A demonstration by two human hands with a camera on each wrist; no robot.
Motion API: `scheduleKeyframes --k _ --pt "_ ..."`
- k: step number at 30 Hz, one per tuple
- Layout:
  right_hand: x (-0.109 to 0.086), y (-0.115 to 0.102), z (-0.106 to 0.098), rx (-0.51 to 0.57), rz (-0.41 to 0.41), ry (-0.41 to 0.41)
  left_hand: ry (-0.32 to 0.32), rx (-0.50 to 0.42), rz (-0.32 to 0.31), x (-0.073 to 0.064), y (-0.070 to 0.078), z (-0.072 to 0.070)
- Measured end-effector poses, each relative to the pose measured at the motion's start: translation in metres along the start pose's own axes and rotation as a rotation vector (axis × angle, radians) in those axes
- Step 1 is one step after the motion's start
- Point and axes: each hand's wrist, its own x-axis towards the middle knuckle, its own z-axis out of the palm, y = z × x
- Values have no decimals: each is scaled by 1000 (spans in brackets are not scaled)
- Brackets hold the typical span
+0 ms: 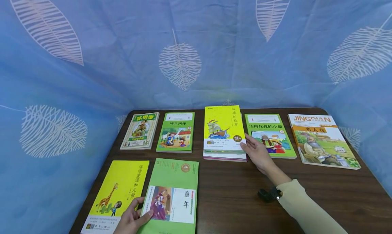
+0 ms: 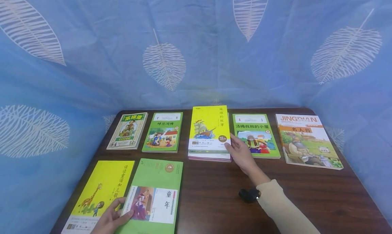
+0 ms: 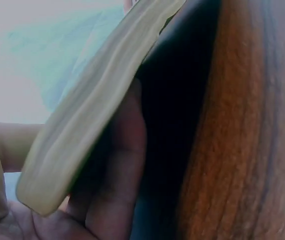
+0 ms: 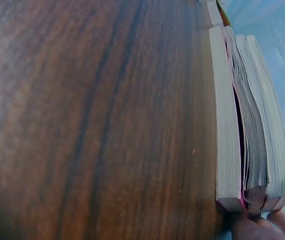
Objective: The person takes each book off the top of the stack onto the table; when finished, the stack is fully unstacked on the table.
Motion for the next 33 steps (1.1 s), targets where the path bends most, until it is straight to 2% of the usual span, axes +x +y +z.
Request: scheduleKeyframes --k 3,6,9,12,20,24,28,31,33 --pt "0 -1 0 1 6 2 27 74 32 2 0 4" --pt "1 -2 1 4 13 3 79 178 58 2 2 8" --pt "1 -2 1 6 19 -1 135 288 47 2 5 13" --pt "1 -3 1 11 16 -10 162 403 26 0 9 15" --pt "0 -1 -1 2 12 -9 245 737 -11 -13 25 19" --pt "-1 0 -1 7 7 -8 237 827 31 -18 32 22" --pt "-1 -2 -1 9 0 -11 264 912 77 -19 42 26" --pt "-2 -3 -1 5 -7 -18 299 914 120 -18 53 31" --pt "-2 -4 -1 2 -15 -22 315 869 179 -15 62 36"
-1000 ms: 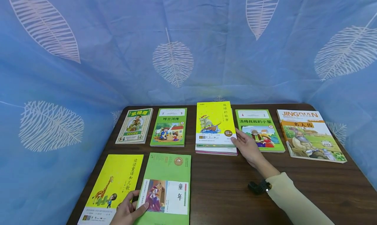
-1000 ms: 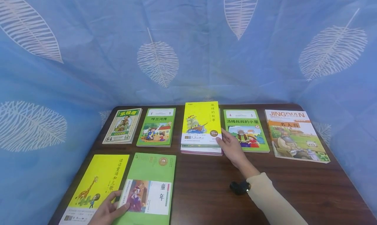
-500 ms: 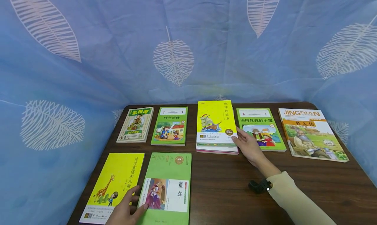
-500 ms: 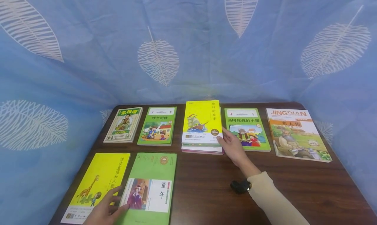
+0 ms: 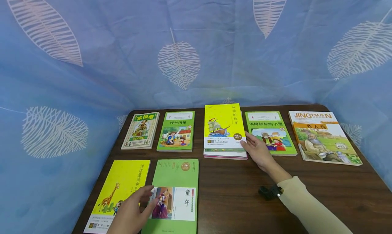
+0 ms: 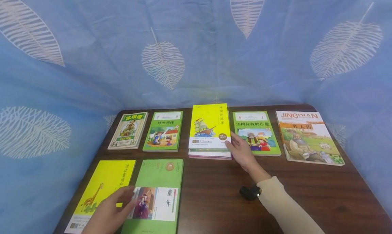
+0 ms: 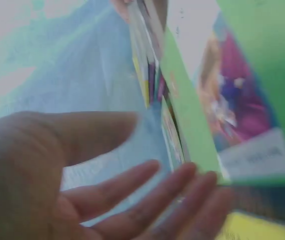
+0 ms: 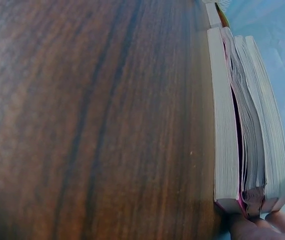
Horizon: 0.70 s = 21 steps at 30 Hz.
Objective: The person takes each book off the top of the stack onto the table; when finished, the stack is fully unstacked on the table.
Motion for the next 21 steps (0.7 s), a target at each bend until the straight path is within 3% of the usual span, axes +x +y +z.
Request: scheduleKeyframes --k 6,12,17,21 --pt "1 -1 0 0 6 -1 45 -249 197 29 33 -1" --pt "1 0 -1 17 18 5 -30 -364 354 82 71 8" --pt "1 1 2 6 19 14 -117 -353 390 119 103 16" --pt "1 1 3 5 20 27 -137 -287 408 146 126 25"
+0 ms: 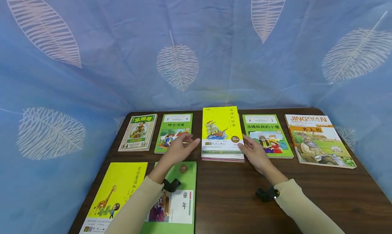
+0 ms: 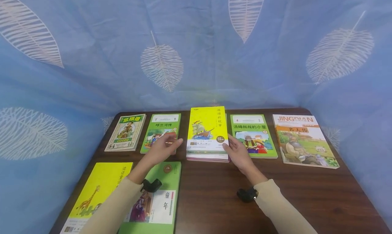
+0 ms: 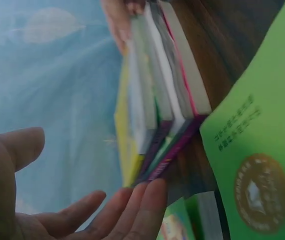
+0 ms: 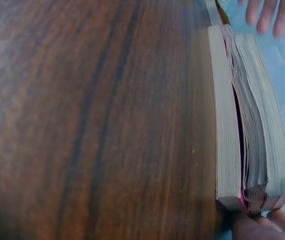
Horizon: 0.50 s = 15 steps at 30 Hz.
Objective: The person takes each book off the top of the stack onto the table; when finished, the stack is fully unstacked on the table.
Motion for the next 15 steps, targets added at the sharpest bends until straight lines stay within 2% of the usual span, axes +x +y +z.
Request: scheduleKeyframes --k 3,6,9,13,15 --pt "-1 0 0 9 5 0 -1 39 -5 21 3 10" --pt "-2 1 0 28 16 1 -12 43 -33 37 5 19" --pt "-2 1 -1 34 12 0 -17 74 -73 49 9 28" --pt "-2 -1 -1 32 2 2 13 149 -132 61 15 40" --pt "-1 -2 -1 30 2 1 35 156 -153 66 18 46"
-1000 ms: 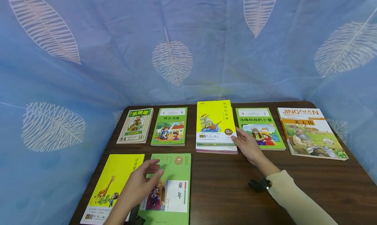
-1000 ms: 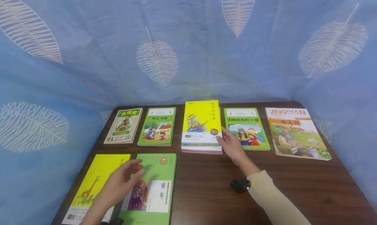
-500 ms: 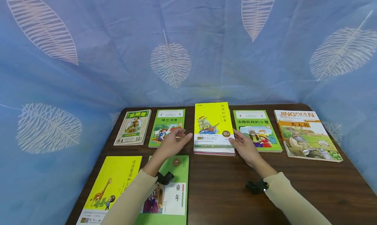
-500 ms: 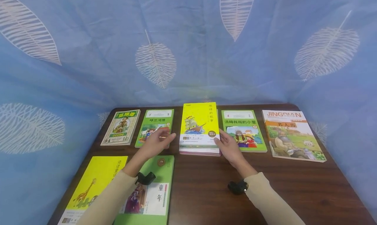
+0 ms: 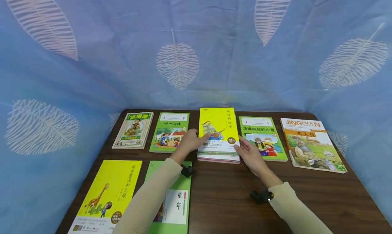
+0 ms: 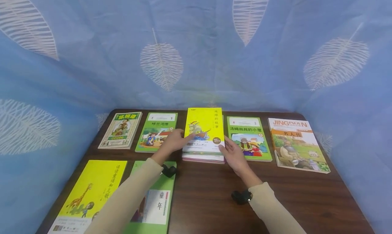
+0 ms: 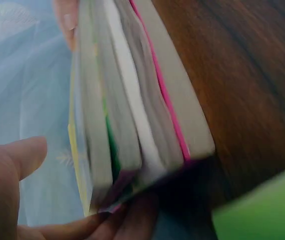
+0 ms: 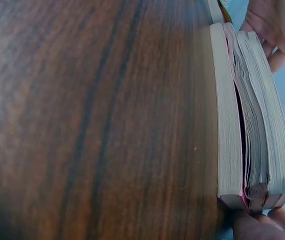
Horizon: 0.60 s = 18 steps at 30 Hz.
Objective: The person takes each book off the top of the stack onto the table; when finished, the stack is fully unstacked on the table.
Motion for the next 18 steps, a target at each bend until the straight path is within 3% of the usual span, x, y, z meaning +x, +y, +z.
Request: scheduleKeyframes --k 6,10,13,18 --pt "0 1 -1 14 -5 -2 71 41 -24 7 4 14" --pt "1 1 0 -4 -20 -1 90 71 -29 9 0 16" --pt "1 1 0 -13 -29 -1 84 51 -25 10 -2 14" --pt "1 3 0 -13 -14 -3 66 -57 -48 9 -9 8"
